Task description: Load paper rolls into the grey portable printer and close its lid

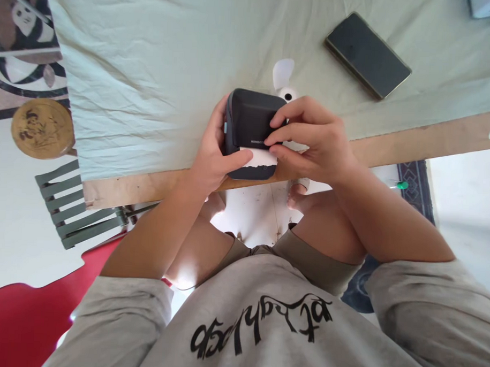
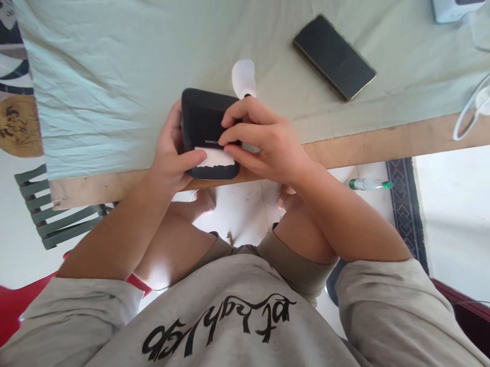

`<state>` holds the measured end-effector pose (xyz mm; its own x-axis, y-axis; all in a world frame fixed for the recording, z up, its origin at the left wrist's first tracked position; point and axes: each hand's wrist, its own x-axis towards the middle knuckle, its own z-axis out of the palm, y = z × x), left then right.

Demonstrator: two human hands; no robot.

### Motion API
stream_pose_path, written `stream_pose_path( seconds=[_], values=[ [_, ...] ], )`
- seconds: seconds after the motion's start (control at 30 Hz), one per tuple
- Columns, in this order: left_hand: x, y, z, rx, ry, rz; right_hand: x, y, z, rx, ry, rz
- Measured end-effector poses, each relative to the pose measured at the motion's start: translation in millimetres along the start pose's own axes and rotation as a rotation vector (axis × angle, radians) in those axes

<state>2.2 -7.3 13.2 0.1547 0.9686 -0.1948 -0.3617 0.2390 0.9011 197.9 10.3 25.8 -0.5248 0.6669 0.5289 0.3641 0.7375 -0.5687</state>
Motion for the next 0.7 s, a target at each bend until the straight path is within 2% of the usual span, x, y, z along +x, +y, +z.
stream_pose_path(
  seconds=[0.07,0.13,0.3,0.43,0.53,0.6,0.7],
  values=[
    [0,-3,-0.1,-0.011,-0.054,0.096,-2,-1,4,0.026,0.026,-0.035],
    [0,-5,0.0,-0.006,-0.062,0.143,-3,-4,7,0.035,0.036,0.005],
    [-1,1,1.5,0.104,-0.030,0.056,2,-11,5,0.050,-0.056,0.213],
    [-3,6,2.7,0.102,-0.053,0.048,5,-14,4,0.076,-0.111,0.237],
    [-6,6,2.1,0.097,-0.061,0.055,5,-5,0,0.127,-0.121,0.181],
    [-8,5,0.9,0.097,-0.081,0.039,6,14,-12,0.115,-0.036,0.137],
    [-9,2,-2.1,0.101,-0.138,0.011,10,56,-48,-0.098,0.286,0.222]
  ],
)
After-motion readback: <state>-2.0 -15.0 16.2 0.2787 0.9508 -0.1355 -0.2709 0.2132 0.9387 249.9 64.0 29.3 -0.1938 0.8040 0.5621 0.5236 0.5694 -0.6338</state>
